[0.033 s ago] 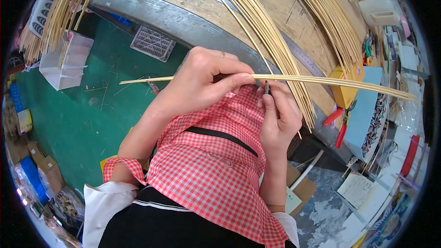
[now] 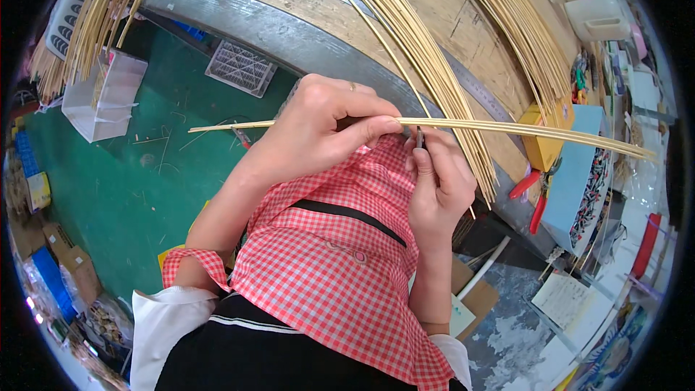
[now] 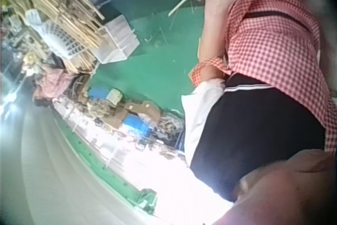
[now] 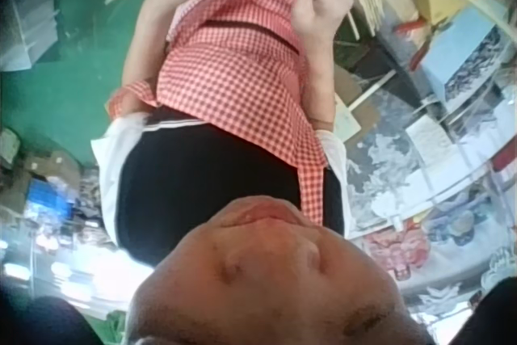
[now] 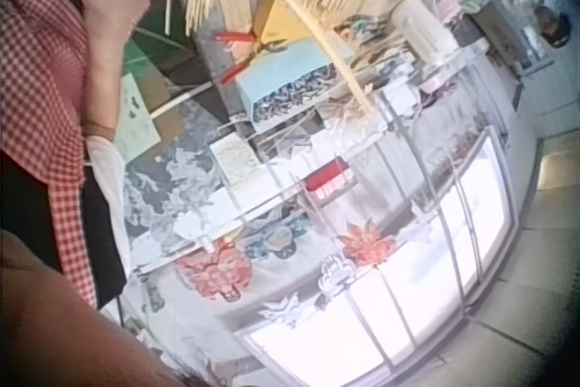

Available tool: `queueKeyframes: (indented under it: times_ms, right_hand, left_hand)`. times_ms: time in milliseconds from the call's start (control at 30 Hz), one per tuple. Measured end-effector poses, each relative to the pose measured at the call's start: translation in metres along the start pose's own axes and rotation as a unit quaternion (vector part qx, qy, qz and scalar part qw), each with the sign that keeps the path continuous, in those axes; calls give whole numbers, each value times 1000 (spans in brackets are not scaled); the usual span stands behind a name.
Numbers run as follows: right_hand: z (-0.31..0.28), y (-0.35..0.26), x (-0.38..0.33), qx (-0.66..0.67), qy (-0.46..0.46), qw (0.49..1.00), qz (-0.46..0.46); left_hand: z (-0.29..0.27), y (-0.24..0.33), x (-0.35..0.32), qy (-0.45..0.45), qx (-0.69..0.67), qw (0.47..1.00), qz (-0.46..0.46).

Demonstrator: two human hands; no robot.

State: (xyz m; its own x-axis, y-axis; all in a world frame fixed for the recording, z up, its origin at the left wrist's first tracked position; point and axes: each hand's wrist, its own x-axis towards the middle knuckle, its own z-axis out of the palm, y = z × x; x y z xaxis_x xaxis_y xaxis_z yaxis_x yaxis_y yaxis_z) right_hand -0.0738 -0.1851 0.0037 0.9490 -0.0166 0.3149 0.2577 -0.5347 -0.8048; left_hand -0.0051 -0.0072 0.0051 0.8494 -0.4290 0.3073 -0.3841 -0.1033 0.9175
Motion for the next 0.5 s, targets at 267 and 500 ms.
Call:
queueKeyframes:
  times_ms: [267, 500]
  right_hand:
    - [7, -8, 2, 12, 17, 1000, -3]
    - [3, -7, 0, 12, 5, 1000, 3]
  left_hand:
    - [5, -3, 0, 7, 8, 999, 37]
    - [3, -1, 0, -3, 0, 999, 35]
